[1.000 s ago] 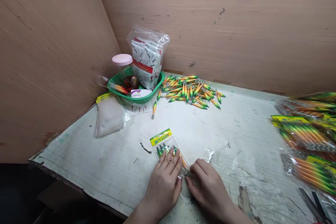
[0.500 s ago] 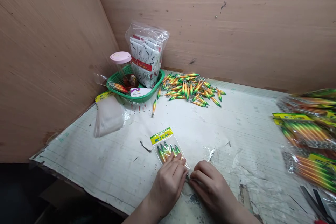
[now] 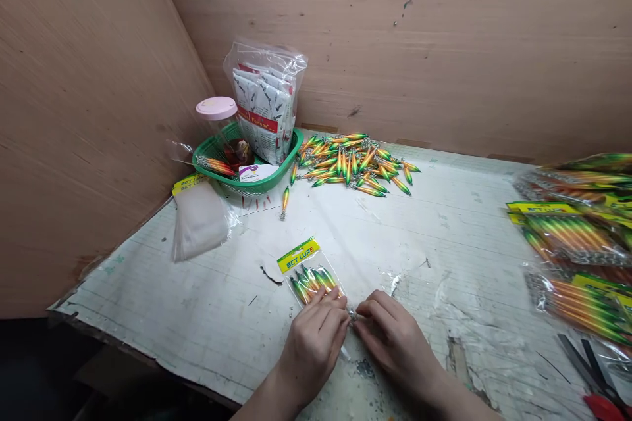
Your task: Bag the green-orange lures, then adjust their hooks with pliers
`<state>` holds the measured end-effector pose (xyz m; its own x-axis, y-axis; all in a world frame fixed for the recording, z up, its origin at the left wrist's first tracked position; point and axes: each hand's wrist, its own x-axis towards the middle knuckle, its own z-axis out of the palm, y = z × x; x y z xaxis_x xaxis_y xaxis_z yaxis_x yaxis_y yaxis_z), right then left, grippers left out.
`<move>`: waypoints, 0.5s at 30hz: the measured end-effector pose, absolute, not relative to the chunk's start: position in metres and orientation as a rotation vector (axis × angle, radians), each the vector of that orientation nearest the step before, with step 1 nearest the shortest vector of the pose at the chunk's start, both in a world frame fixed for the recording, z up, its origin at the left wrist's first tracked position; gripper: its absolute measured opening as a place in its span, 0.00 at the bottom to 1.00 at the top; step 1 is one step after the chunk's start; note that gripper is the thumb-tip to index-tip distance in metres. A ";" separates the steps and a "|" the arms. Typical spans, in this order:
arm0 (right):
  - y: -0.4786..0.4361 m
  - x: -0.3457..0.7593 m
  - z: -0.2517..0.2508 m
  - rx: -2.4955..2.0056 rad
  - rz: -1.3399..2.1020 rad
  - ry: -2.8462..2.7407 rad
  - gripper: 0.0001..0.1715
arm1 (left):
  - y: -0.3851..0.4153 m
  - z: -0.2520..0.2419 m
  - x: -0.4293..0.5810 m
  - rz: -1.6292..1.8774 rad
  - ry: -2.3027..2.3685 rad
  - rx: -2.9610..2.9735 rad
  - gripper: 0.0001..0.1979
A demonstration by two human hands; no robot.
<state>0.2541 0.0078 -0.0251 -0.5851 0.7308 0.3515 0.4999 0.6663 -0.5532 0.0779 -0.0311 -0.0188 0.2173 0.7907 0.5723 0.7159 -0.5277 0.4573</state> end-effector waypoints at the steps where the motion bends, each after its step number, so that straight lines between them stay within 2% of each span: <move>1: 0.008 0.254 -0.025 -0.948 0.540 -2.322 0.07 | -0.032 -0.018 0.077 1.176 1.495 2.382 0.08; 3: 0.008 0.253 -0.025 -0.942 0.535 -2.334 0.07 | -0.033 -0.015 0.076 1.071 1.599 2.379 0.09; 8: 0.009 0.247 -0.021 -0.961 0.502 -2.353 0.04 | -0.034 -0.013 0.075 0.911 1.798 2.332 0.21; 15: 0.008 0.238 -0.023 -1.032 0.465 -2.352 0.05 | -0.031 -0.019 0.080 0.939 1.893 2.210 0.20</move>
